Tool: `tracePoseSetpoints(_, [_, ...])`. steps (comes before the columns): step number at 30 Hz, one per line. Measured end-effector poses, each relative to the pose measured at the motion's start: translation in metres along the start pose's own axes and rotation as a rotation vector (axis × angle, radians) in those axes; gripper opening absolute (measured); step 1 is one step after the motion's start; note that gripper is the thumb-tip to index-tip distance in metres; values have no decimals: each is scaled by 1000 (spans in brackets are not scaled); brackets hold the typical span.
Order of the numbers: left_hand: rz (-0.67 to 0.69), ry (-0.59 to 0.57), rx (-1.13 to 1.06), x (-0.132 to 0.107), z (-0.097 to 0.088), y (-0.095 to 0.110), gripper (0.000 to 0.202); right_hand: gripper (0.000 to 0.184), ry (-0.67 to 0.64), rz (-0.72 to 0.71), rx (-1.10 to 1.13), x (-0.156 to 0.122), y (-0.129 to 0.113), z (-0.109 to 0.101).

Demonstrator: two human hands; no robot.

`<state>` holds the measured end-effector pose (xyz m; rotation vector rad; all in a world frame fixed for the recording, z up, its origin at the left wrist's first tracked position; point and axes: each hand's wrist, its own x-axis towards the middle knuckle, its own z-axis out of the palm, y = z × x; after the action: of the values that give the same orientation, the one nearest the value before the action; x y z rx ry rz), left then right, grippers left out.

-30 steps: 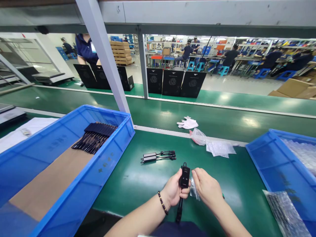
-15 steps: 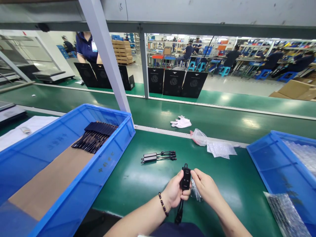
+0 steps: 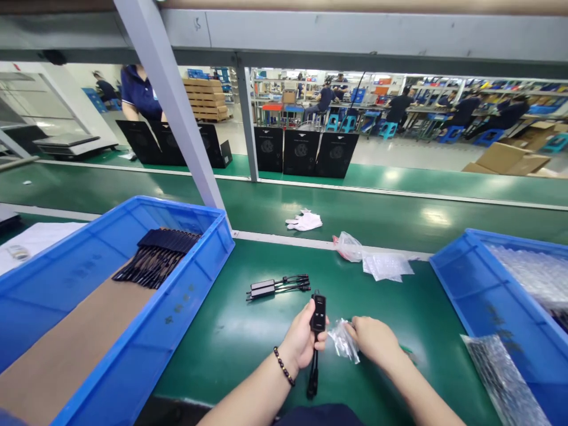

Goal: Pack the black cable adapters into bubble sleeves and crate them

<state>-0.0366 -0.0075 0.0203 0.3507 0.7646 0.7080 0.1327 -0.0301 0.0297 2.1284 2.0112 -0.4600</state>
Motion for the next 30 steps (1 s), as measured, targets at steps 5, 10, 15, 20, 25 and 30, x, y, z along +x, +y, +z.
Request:
tracePoseSetpoints(5, [124, -121, 67, -6, 1, 5, 39, 28, 198, 75, 76, 10, 12, 3])
tracePoseSetpoints(10, [125, -119, 120, -4, 1, 8, 30, 27, 525, 207, 157, 46, 56, -28])
tracePoseSetpoints(15, [103, -147, 177, 0, -1, 7, 27, 30, 494, 338, 159, 92, 90, -41])
tracePoseSetpoints(20, [85, -166, 211, -1, -2, 7, 24, 23, 477, 387, 158, 97, 88, -36])
tracePoseSetpoints(25, [107, -184, 227, -3, 0, 8, 23, 30, 746, 429, 180, 40, 81, -59])
tracePoseSetpoints(30, [138, -276, 206, -7, 2, 7, 26, 25, 607, 19, 818, -21, 64, -83])
